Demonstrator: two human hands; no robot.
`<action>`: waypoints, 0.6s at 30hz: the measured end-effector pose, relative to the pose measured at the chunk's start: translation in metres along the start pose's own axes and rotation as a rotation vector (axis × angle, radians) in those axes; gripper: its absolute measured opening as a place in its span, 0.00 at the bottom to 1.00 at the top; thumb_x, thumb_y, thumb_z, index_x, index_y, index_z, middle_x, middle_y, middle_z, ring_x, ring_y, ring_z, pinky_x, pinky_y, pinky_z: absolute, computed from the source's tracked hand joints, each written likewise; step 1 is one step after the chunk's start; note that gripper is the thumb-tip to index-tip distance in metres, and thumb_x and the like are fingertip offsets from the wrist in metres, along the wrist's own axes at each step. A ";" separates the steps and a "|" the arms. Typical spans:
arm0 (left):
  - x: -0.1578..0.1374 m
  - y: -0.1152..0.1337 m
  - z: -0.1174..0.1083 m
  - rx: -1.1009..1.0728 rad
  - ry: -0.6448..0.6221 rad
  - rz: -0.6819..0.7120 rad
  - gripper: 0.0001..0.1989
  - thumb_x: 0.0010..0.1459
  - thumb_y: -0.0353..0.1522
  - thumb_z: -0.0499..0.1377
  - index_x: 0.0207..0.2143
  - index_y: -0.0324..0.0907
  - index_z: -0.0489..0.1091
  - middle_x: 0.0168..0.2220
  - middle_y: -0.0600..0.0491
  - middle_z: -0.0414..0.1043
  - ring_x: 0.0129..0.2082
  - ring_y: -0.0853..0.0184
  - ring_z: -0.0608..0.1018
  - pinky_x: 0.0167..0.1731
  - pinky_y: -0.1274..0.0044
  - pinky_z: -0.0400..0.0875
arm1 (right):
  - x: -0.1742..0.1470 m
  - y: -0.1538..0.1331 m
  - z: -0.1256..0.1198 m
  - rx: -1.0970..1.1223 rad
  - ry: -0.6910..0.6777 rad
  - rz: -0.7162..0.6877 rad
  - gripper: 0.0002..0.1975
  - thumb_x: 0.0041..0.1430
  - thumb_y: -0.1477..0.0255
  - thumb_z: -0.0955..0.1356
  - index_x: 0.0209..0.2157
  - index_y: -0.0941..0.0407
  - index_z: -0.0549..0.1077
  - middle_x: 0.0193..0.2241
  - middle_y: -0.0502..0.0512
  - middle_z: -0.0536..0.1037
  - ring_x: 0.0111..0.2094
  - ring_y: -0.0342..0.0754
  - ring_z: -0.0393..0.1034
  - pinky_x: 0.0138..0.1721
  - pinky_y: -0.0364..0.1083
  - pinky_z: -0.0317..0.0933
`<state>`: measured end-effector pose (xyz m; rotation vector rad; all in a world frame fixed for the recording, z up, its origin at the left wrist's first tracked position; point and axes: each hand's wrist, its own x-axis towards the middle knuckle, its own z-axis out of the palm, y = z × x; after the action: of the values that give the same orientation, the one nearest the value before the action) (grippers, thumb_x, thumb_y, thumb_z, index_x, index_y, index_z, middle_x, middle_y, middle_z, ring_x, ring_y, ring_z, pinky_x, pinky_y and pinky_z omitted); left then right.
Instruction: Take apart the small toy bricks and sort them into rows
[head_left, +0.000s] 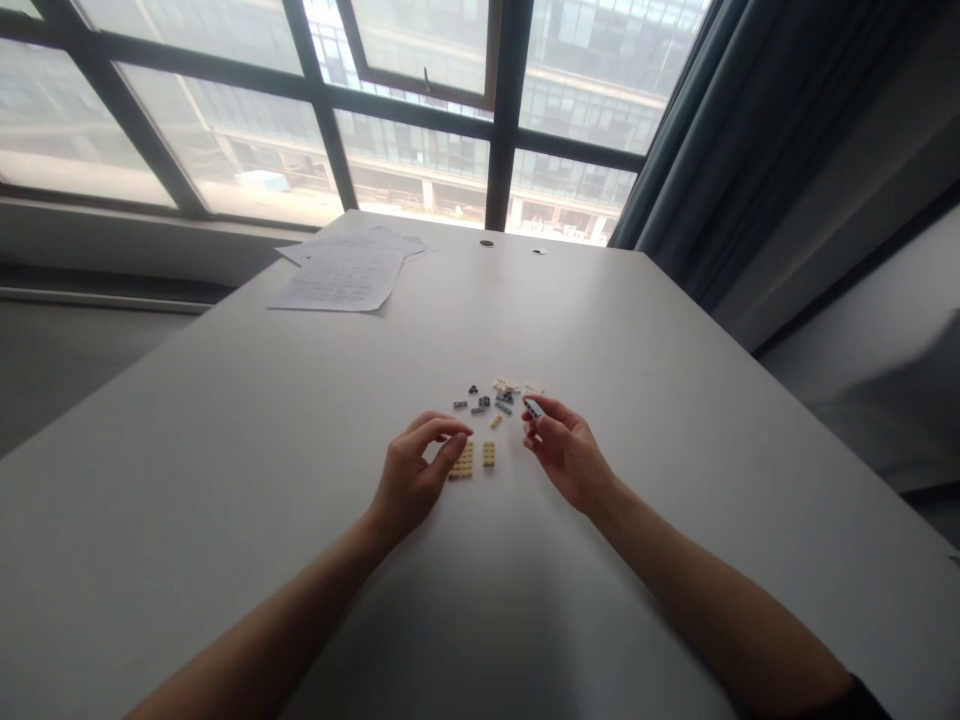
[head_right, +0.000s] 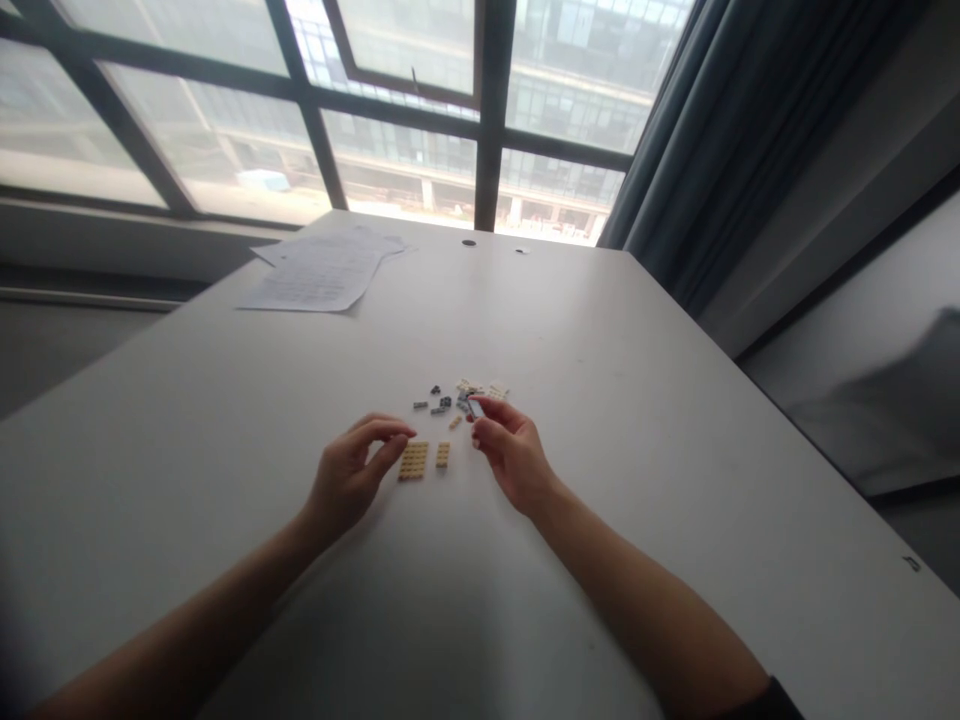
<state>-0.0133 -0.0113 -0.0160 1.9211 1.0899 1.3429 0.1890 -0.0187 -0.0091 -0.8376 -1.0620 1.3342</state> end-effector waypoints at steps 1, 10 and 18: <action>0.000 -0.003 -0.001 0.057 0.024 0.039 0.06 0.60 0.33 0.56 0.34 0.41 0.72 0.35 0.51 0.72 0.37 0.66 0.73 0.38 0.74 0.68 | 0.003 0.000 -0.004 0.093 -0.002 0.079 0.16 0.49 0.63 0.73 0.41 0.51 0.76 0.31 0.51 0.75 0.27 0.41 0.65 0.30 0.43 0.62; -0.007 -0.016 0.000 0.511 -0.295 0.442 0.09 0.60 0.30 0.56 0.43 0.45 0.72 0.41 0.51 0.76 0.47 0.61 0.72 0.48 0.67 0.63 | 0.007 0.001 -0.017 -0.944 -0.189 -0.062 0.17 0.45 0.73 0.74 0.40 0.53 0.77 0.34 0.51 0.74 0.33 0.45 0.64 0.37 0.45 0.60; -0.007 -0.013 0.001 0.589 -0.407 0.465 0.11 0.60 0.31 0.55 0.45 0.46 0.72 0.46 0.51 0.75 0.51 0.60 0.71 0.51 0.65 0.60 | 0.007 0.012 -0.006 -1.226 -0.263 -0.110 0.16 0.48 0.71 0.74 0.42 0.54 0.76 0.36 0.53 0.72 0.36 0.46 0.66 0.42 0.46 0.60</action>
<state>-0.0175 -0.0112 -0.0300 2.8631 0.9232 0.8101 0.1899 -0.0102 -0.0215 -1.4515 -2.1507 0.5898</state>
